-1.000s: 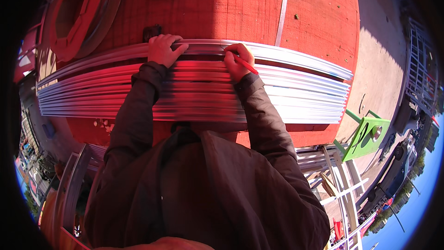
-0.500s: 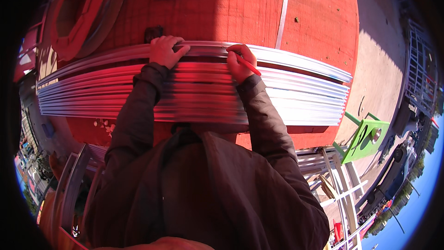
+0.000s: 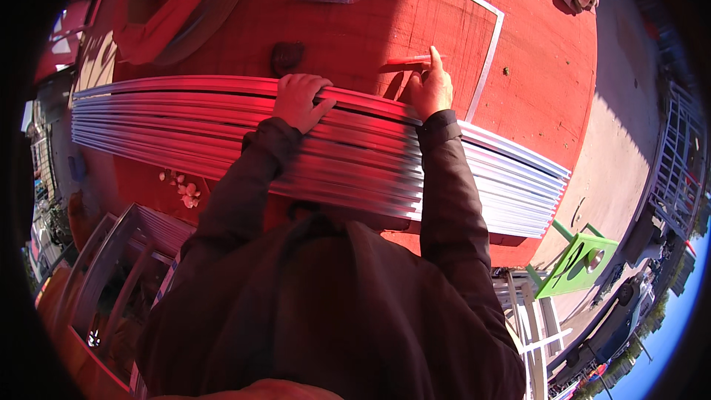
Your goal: The person measures and marks a stack of corrugated metal sheets on a red workbench using a tape measure, a square, and a red marker. They then carry the marked sheets into a workshop and place them on the floor.
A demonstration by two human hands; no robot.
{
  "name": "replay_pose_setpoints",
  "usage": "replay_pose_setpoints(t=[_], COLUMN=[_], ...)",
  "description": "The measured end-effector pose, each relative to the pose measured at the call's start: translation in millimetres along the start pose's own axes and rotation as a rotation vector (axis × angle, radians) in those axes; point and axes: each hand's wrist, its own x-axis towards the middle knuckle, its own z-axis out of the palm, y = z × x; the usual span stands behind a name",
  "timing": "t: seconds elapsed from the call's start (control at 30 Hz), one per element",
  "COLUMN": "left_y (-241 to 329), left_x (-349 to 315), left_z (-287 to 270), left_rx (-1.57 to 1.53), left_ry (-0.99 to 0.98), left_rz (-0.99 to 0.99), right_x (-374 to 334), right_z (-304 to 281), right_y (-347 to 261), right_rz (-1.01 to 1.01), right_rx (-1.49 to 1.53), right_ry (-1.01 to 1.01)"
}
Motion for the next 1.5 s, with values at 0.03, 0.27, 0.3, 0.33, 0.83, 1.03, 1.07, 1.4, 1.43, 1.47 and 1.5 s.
replay_pose_setpoints(t=[0.03, 0.27, 0.3, 0.33, 0.83, 1.03, 1.07, 1.4, 1.43, 1.47, 1.5], left_y=[-0.2, -2.0, -1.1, 0.5, 6.6, 10.3, 10.7, 10.8, 11.2, 11.7, 12.2], left_x=[-1.4, -11.5, -11.9, -11.1, -6.0, -3.9, -3.8, -1.7, -2.1, -2.4, -2.3], left_z=[-0.9, 1.8, 2.6, 2.1, -1.3, -4.1, -4.3, -2.8, -3.4, -3.7, -3.5], left_rx=[-0.014, -0.068, -0.067, -0.063, -0.053, -0.047, -0.048, -0.034, -0.034, -0.033, -0.033], left_ry=[-0.009, 0.065, 0.083, 0.088, 0.106, 0.101, 0.103, 0.110, 0.106, 0.101, 0.096], left_rz=[-0.005, 0.025, 0.024, 0.018, 0.007, -0.002, 0.000, 0.003, -0.003, -0.009, -0.015], right_x=[-4.3, -43.5, -47.6, -51.8, -41.6, -44.1, -44.5, -46.4, -46.1, -46.5, -46.4], right_z=[-0.9, -38.5, -47.3, -55.5, -62.2, -62.1, -61.6, -60.3, -59.8, -60.7, -61.1], right_y=[-1.7, 13.5, 12.7, 9.9, 20.3, 16.8, 16.2, 17.8, 16.8, 14.4, 15.3], right_rz=[0.017, 0.035, 0.040, -0.036, -0.101, -0.072, -0.064, -0.030, -0.034, -0.069, -0.067], right_rx=[0.099, 0.027, 0.015, -0.145, -0.135, -0.121, -0.132, -0.118, -0.104, -0.112, -0.122], right_ry=[0.040, -0.295, -0.349, -0.349, -0.474, -0.439, -0.430, -0.381, -0.379, -0.352, -0.354])
